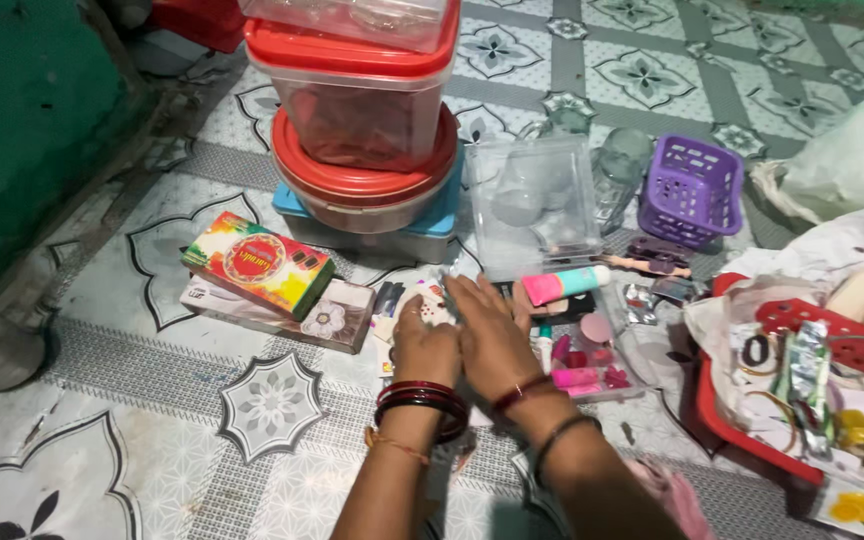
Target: The person organizes various small items on a patterned floor, including playing cards, hair accessories, and containers. They sort cards, place items into a purple basket, and arrange hair ties into a box.
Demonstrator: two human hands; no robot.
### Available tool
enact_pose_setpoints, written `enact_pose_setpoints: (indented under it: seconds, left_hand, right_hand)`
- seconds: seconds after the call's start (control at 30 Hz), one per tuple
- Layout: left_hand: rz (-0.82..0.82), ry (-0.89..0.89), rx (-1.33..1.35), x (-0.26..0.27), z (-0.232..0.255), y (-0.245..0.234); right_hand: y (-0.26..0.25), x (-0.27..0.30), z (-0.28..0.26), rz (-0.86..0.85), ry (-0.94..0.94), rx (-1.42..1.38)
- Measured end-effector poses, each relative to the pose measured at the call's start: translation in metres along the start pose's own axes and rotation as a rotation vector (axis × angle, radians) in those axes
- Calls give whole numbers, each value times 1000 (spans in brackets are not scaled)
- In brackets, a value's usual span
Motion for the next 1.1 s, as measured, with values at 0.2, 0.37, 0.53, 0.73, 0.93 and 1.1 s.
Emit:
enact_pose_setpoints:
  seconds: [0.2,0.37,0.53,0.73,0.93,1.1]
  left_hand:
    - [-105,-180,620,44,54,-13]
    - [-119,80,236,62,79,-13]
    - [-213,139,156,61,75,-7]
    - [-141,184,-63,64,79,-3]
    - [-31,116,-512,74,90,-22]
    - [-140,-97,-782,77,89,-25]
  right_hand:
    - [3,36,19,28,412,-1166]
    - [-10,40,33,198,273,-1200]
    - [-17,54,52,66,622,-1339]
    - [-46,60,70,317,534,-1259]
    - [-91,72,85,488,436,-582]
    - [-98,84,81,298,661,11]
Point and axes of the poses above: each hand's wrist, its own x-axis away from the middle knuckle, its own y-axis out of the palm, z = x × y, the point moved 4 cm from there along -x, towards the middle knuckle, and after that the axes turned 12 degrees about -z, right-handed, at the moved point
